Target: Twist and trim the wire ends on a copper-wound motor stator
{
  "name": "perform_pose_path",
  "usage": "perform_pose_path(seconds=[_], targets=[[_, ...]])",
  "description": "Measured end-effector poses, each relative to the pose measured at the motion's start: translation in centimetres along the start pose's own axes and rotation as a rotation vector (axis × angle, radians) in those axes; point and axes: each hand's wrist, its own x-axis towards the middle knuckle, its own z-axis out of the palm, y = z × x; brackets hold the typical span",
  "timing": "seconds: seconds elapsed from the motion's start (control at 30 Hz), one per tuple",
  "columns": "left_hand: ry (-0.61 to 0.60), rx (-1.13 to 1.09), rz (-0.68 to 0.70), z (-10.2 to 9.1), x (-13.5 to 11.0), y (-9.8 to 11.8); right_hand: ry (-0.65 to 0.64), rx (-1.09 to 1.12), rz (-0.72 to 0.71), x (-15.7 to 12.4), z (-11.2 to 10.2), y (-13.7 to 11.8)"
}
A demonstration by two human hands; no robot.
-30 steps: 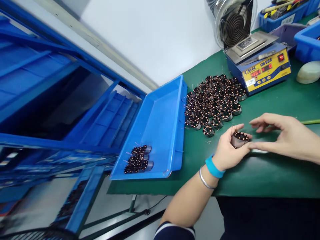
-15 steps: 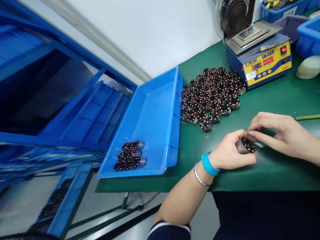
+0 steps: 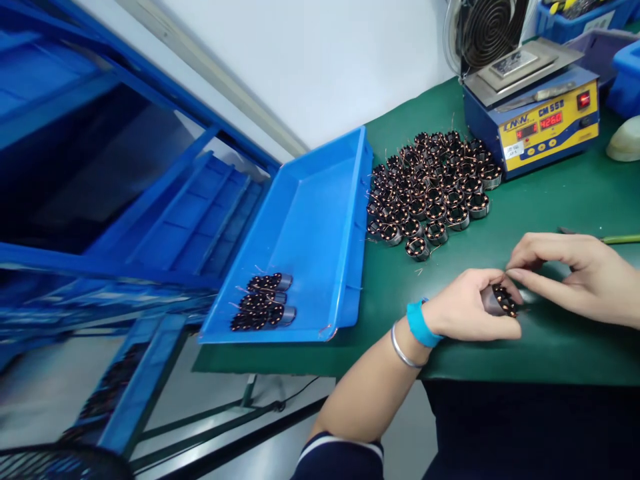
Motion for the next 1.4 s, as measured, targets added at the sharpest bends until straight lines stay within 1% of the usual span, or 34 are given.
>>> perform_pose_path(seconds=[0.13, 0.23, 0.3, 0.4, 0.5, 0.57, 0.63, 0.73, 0.87, 0.93, 1.0, 1.1, 1.23, 1.4], targets=[[-0.019, -0.097, -0.046, 0.0, 0.1, -0.2, -0.092, 0.049, 0.106, 0.1, -0.3, 0.2], [-0.030, -0.191, -0.051, 0.0, 0.2, -0.4, -0.103, 0.098, 0.177, 0.1, -0.4, 0.1], [-0.028, -0.296, -0.036, 0.0, 0.3, -0.5, -0.092, 0.117, 0.190, 0.2, -0.4, 0.0], [0.016, -0.396, -0.043, 0.2, 0.4, -0.6, -0.086, 0.125, 0.190, 0.3, -0.4, -0.3], [0.094, -0.411, -0.071, 0.5, 0.5, -0.4, -0.107, 0.125, 0.197, 0.5, -0.4, -0.4], [0.131, -0.425, -0.059, 0.7, 0.5, -0.4, -0.108, 0.118, 0.191, 0.5, -0.4, -0.4], [0.141, -0.433, -0.026, 0.7, 0.4, -0.3, -0.102, 0.105, 0.178, 0.4, -0.4, -0.3], [0.132, -0.435, 0.001, 0.7, 0.3, -0.3, -0.070, 0.037, 0.117, 0.2, -0.4, -0.1], [0.152, -0.453, -0.010, 0.5, 0.1, -0.1, 0.025, -0.160, -0.108, 0.1, -0.5, 0.0], [0.143, -0.455, -0.012, 0.5, 0.0, 0.0, 0.050, -0.241, -0.218, 0.0, -0.6, -0.1], [0.134, -0.460, -0.017, 0.4, 0.0, 0.1, 0.055, -0.312, -0.293, -0.2, -0.6, -0.1], [0.127, -0.446, -0.026, 0.3, -0.1, 0.3, 0.051, -0.413, -0.352, -0.5, -0.7, -0.1], [0.123, -0.439, -0.001, 0.2, -0.2, 0.5, 0.044, -0.520, -0.422, -0.9, -1.0, 0.0], [0.125, -0.456, -0.024, 0.0, -0.2, 0.7, 0.059, -0.518, -0.417, -1.1, -1.0, -0.2]])
